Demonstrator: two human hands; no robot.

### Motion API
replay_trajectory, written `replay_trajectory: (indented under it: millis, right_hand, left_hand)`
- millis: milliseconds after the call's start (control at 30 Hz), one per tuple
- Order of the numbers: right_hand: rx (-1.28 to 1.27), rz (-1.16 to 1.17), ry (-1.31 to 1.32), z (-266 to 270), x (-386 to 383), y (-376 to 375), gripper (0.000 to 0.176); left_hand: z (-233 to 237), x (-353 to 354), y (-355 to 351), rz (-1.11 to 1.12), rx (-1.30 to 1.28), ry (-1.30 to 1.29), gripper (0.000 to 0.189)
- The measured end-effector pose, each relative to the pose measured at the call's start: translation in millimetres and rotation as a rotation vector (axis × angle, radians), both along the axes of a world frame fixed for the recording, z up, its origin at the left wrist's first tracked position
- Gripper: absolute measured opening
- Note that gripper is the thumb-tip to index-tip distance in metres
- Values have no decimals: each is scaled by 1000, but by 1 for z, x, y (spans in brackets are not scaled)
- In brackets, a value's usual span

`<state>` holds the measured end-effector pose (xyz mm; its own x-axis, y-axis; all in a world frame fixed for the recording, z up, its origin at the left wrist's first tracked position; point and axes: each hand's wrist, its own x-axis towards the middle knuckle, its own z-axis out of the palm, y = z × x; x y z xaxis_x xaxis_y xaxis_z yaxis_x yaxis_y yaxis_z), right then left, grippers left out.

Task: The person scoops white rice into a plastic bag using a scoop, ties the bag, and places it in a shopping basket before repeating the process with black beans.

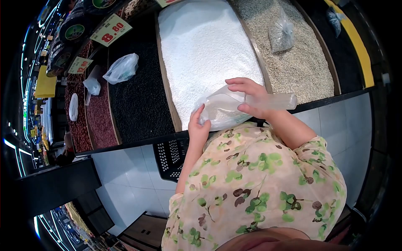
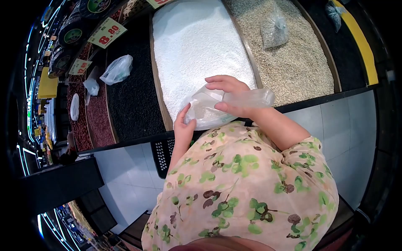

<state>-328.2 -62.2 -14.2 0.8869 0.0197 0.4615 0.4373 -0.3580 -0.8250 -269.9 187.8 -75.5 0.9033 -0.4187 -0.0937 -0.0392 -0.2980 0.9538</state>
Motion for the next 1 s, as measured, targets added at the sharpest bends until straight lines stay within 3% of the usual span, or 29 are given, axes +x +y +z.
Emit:
replay_trajectory:
  millis: [67,200,300,400,600,700,1000]
  right_hand:
    - [61,-42,4,-1,1,-8,45]
    - [496,-166,120,14,-4,-27,46]
    - [652,-418,196,-3,0,-53,47]
    - [651,-603,284,-14,-1,-75,47]
    - [618,-662,448,-48,4,-82,48]
    - [820,-681,513,-68,20,-69,50]
    - [1087,-651,488,-92,89,-28,51]
  left_hand:
    - [1,0,0,-3,37,-21,54]
    - [0,2,1,-12,42,7,53]
    - [-1,3,1,-23,35,13,53]
    - [0,4,1,-28,24,35,53]
    - [-3,7,-3,-26,-17,140,47]
    - [-3,8,-6,-14,-20,175,43]
    - [5,8,-8,38,17,161,35]
